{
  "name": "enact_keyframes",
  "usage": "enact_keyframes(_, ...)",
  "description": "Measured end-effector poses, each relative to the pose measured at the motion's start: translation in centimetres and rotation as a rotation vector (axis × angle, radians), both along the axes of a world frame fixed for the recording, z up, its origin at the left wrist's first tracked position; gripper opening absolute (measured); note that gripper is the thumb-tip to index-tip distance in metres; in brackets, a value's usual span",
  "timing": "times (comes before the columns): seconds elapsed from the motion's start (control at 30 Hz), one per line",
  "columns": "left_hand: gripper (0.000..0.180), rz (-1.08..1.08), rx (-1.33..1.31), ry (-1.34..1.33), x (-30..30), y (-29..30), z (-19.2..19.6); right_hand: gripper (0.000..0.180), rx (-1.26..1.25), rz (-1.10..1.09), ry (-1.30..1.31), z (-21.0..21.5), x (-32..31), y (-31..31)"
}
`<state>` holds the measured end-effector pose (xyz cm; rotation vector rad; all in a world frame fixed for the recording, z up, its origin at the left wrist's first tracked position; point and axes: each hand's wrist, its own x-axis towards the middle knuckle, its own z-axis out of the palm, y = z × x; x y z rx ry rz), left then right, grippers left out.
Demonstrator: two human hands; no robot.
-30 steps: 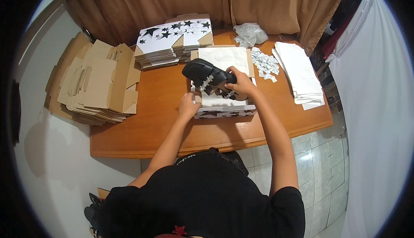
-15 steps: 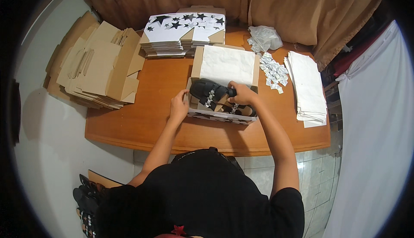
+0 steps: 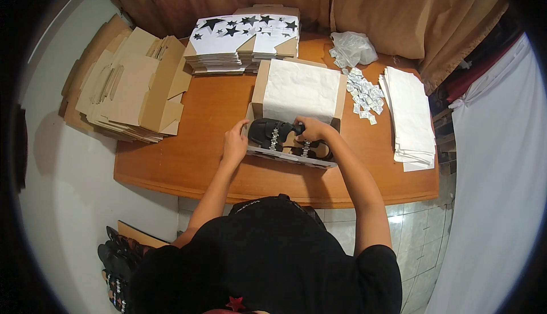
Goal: The recorder folds a cardboard shoe box, places tissue paper inside, puts a pair of sandals in, closes the box, and places it on a shelf.
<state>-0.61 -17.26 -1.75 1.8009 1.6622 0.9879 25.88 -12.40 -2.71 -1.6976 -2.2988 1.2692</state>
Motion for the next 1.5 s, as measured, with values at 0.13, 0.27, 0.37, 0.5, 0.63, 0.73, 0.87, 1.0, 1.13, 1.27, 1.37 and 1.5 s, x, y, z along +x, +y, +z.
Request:
enact_keyframes(0.13,0.044,-0.006,0.001,0.016,-0.1,0.0,-0.1,0.052,0.009,0.028,-0.029,-0.7,-0.1,0.5)
enact_keyframes(0.27,0.044,-0.023,0.067,0.010,0.0,0.0,-0.2,0.053,-0.022,0.003,0.007,-1.9,0.1,0.6)
enact_keyframes(0.37,0.038,-0.020,-0.045,0.071,0.2,-0.4,1.0,0.052,0.042,-0.020,-0.017,-2.7,0.1,0.6)
enact_keyframes(0.5,0.042,-0.038,-0.085,0.102,0.0,0.1,0.1,0.052,0.218,-0.030,-0.058,-2.8,-0.5,-0.7)
enact_keyframes(0.63,0.036,-0.027,0.061,0.339,2.7,-0.5,1.4,0.050,0.309,-0.149,-0.070,-2.1,-0.8,-2.0)
enact_keyframes(0.73,0.034,-0.049,0.188,0.395,5.4,-0.2,1.6,0.047,0.338,-0.149,-0.062,-2.1,-0.6,-2.4)
enact_keyframes(0.87,0.030,-0.299,0.126,0.300,8.0,0.5,0.8,0.040,0.348,-0.185,0.100,-0.3,0.4,-3.6)
enact_keyframes(1.0,0.028,-0.404,0.089,0.164,10.4,1.1,0.8,0.018,0.471,-0.438,0.435,2.6,3.3,-5.2)
enact_keyframes(1.13,0.030,-0.524,0.123,0.093,13.1,1.2,1.3,0.016,0.698,-0.764,0.371,1.4,8.9,-5.0)
enact_keyframes(1.27,0.041,-0.694,0.176,0.126,17.1,1.4,1.5,0.022,0.709,-0.937,0.248,-4.6,15.0,-3.2)
enact_keyframes(1.37,0.071,-0.832,0.090,0.245,19.3,1.0,1.2,0.042,0.569,-0.901,-0.047,-6.7,16.6,-2.0)
enact_keyframes(1.5,0.090,-0.805,-0.018,0.469,21.8,-0.1,0.0,0.042,0.705,-0.795,-0.250,-7.8,17.3,-0.9)
